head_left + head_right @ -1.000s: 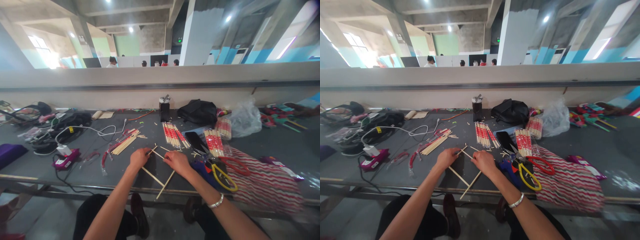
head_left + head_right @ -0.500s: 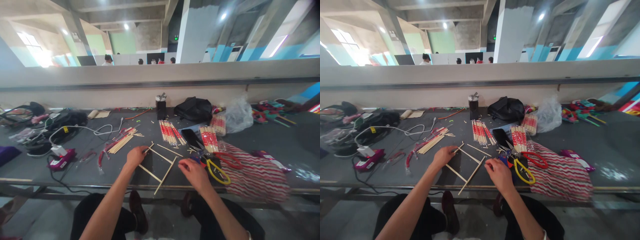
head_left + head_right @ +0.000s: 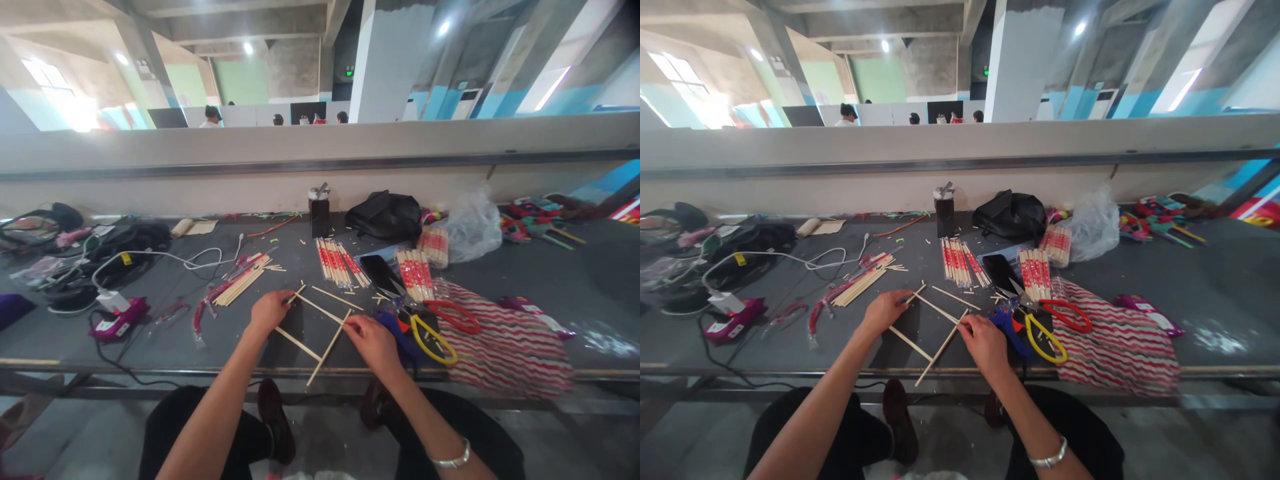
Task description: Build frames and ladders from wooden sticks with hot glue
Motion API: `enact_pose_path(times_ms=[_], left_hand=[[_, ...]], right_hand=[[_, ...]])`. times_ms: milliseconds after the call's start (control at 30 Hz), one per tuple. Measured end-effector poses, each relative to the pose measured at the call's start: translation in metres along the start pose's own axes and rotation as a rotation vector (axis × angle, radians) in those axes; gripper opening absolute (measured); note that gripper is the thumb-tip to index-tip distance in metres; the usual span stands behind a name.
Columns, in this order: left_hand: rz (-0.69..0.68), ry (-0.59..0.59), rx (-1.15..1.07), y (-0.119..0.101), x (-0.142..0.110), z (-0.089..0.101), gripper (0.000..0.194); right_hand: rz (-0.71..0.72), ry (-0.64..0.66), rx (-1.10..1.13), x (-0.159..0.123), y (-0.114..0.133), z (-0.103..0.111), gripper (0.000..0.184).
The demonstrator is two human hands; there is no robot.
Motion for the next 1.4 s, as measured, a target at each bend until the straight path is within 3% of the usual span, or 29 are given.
enact_pose_path(times_ms=[1400], left_hand=[[0.002,0.001,-0.007,0.000,-0.001,-0.003,0.040]], right_hand=[[-0.061,-0.025,-0.186,0.003,0.009,0.000,0.028]])
Point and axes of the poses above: each hand's wrist, its own x-axis towards the middle knuckle, its own z-axis out of the back of the hand, y = z × x, the point moved 6 cm from there along x, towards the middle knuckle, and after that the axes turned 1 degree about -x, right-handed, at the moved point
